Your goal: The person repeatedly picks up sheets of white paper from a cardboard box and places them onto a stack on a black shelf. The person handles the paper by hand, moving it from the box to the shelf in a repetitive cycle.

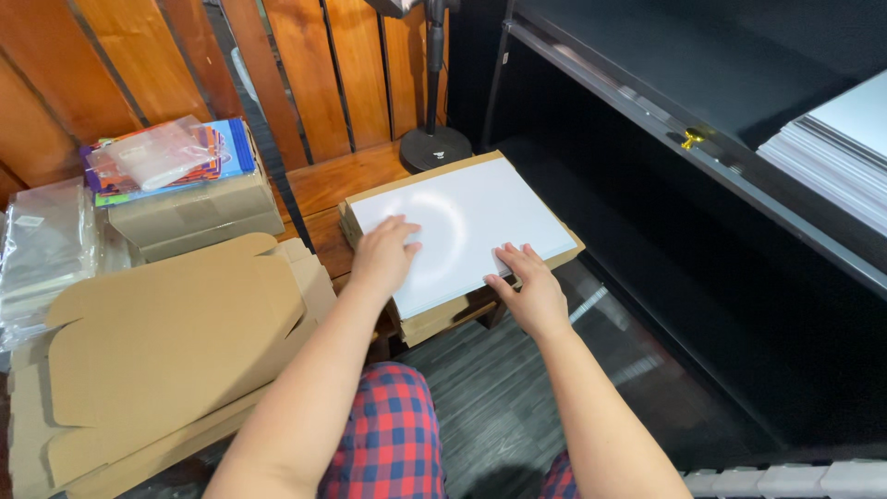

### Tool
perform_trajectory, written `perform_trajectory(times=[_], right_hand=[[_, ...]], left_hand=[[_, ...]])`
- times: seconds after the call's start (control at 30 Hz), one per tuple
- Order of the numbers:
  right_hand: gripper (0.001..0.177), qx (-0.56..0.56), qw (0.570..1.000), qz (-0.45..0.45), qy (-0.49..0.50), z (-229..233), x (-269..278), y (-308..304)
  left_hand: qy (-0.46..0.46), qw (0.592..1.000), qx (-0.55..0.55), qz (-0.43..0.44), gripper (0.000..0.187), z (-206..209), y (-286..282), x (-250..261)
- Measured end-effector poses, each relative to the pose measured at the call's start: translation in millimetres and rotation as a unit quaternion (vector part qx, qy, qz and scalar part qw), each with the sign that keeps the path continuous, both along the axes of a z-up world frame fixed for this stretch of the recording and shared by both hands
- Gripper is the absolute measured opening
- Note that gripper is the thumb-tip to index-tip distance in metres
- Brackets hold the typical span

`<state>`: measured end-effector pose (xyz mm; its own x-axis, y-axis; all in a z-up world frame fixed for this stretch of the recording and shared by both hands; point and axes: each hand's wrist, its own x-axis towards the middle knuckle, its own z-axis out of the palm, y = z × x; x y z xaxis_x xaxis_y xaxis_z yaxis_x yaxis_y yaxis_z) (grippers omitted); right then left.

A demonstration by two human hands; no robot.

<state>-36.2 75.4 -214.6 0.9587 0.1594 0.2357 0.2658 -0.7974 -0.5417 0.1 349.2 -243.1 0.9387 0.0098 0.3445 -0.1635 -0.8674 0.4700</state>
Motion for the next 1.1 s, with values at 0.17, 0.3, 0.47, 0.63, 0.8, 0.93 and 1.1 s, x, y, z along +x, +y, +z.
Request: perform_trajectory(times=[0.17,0.3,0.47,0.63,0.8,0.93,1.1], right_hand=[[0.050,0.002,1.000,0.003,-0.016,-0.7,-0.3,-0.1],[0.051,0.003,1.000,0.002,-0.015,-7.3,3.9,-2.6],[0.050,-0.007,1.000,-0.003,-0.016,-6.8,2.8,-2.1],[0.051,-0.006,1.000,-0.003,-0.016,-2.1,0.3,-0.6],[0.053,-0.022,1.000,-0.004,0.000,-4.7,3.2,-1.6],[0.053,-0.026,1.000,-0.005,0.002,-2.7,2.6,-1.5],[0.052,-0.015,1.000,-0.005,0.015,2.5,-1.5,1.0]], left_hand=[[0.037,0.995,0.037,0.082,0.038,-16.0,61.8,42.2],[0.106,0.986,0.061,0.113,0.042,-7.8,94.4,62.2],[0.147,0.982,0.032,0.111,0.043,-7.2,109.8,77.5],[0.146,0.984,0.003,0.100,0.044,-0.3,108.4,74.3],[0.123,0.989,-0.010,0.086,0.043,13.2,102.1,64.5],[0.095,0.991,-0.018,0.090,0.045,7.1,101.6,69.0],[0.108,0.971,-0.161,0.139,0.053,5.8,96.1,66.9]])
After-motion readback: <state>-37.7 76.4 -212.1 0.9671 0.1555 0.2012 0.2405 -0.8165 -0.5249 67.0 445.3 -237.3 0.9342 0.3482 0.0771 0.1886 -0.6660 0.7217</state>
